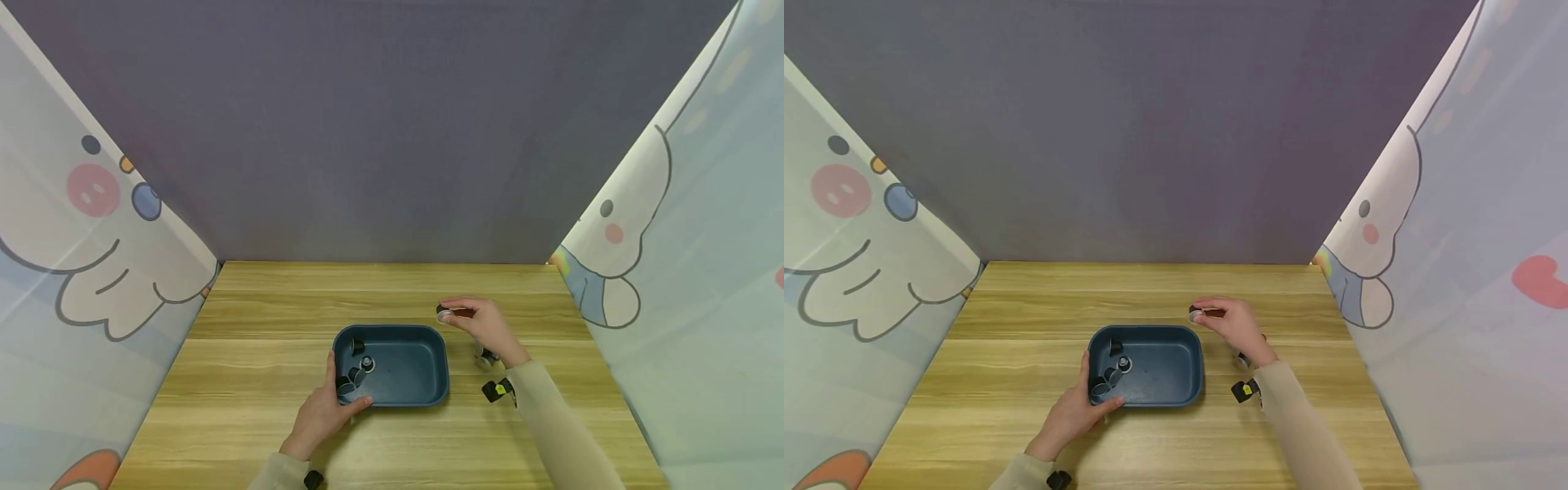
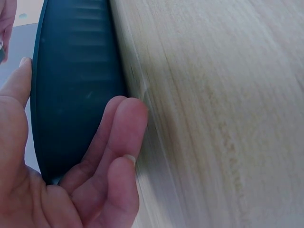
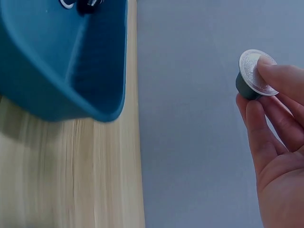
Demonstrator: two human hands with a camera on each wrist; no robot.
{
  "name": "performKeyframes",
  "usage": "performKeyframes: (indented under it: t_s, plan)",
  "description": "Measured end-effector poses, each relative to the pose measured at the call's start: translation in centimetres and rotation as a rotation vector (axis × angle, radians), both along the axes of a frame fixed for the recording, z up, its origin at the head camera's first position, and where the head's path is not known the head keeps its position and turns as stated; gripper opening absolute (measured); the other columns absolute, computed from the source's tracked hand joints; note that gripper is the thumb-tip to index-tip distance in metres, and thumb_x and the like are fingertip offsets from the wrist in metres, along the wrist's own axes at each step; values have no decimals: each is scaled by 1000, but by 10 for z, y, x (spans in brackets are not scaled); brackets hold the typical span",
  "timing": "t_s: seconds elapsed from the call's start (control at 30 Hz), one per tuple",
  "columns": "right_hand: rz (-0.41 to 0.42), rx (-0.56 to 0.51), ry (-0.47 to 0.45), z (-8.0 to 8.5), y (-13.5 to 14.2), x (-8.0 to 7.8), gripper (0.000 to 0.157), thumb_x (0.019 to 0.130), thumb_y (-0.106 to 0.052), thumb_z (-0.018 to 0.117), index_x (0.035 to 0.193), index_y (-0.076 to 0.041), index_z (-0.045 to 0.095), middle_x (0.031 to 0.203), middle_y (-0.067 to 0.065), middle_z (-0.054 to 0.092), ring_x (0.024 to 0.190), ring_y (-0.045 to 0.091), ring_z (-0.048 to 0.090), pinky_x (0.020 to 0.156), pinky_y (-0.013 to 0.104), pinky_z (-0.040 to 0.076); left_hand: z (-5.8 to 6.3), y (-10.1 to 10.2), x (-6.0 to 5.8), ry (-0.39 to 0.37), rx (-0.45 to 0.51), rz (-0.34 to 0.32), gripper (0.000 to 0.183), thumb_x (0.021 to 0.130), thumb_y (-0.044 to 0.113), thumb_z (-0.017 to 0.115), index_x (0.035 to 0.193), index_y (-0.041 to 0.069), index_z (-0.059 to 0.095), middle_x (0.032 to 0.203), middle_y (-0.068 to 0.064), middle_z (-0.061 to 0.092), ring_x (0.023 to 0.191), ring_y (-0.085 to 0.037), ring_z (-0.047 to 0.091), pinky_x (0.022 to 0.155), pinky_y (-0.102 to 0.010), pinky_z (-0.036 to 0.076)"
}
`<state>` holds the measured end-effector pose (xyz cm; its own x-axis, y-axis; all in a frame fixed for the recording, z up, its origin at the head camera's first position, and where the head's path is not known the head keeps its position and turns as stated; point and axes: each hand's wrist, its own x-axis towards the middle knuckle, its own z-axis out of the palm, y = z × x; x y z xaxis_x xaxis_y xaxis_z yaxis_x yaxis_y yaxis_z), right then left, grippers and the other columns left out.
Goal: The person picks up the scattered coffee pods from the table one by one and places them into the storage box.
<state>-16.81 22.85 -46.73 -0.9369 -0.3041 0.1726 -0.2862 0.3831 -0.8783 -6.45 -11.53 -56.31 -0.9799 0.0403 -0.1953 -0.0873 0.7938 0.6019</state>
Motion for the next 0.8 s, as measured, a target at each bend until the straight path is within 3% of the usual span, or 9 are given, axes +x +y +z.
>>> performKeyframes:
  t_s: [0.13,0.2,0.37,0.6,0.8]
  plan:
    - [43,4,6,19,-20,3,31,89,-8,76,118,2,72,125,16,66,107,32,66,85,29,53,-1,0,0,-6,2,-1,130,73,68,76,161,10,-1,77,-14,62,62,-20,54,53,-38,40]
    - [58,22,6,21,-27,0,31,89,-4,75,118,4,71,127,19,64,107,33,66,86,30,53,-1,0,1,-7,4,0,130,73,69,75,161,10,-1,76,-14,62,61,-20,53,53,-38,39]
    - [98,5,31,0,-36,-15,32,88,-9,76,119,1,72,128,16,64,108,30,66,86,32,53,-1,0,1,-6,6,6,130,73,69,76,161,11,-2,76,-13,62,61,-19,52,53,-37,39]
    - [146,0,44,-6,-50,-21,32,88,-20,78,117,-6,75,123,7,68,105,21,67,87,34,53,0,0,-1,-1,7,3,130,73,68,76,161,10,-1,82,-17,65,64,-20,56,54,-39,41]
    - [177,16,28,-9,-62,-22,30,90,-14,75,117,-2,73,123,10,68,107,24,67,87,32,53,-2,0,-1,9,-1,9,130,73,68,76,161,10,1,86,-19,66,66,-22,59,55,-40,43]
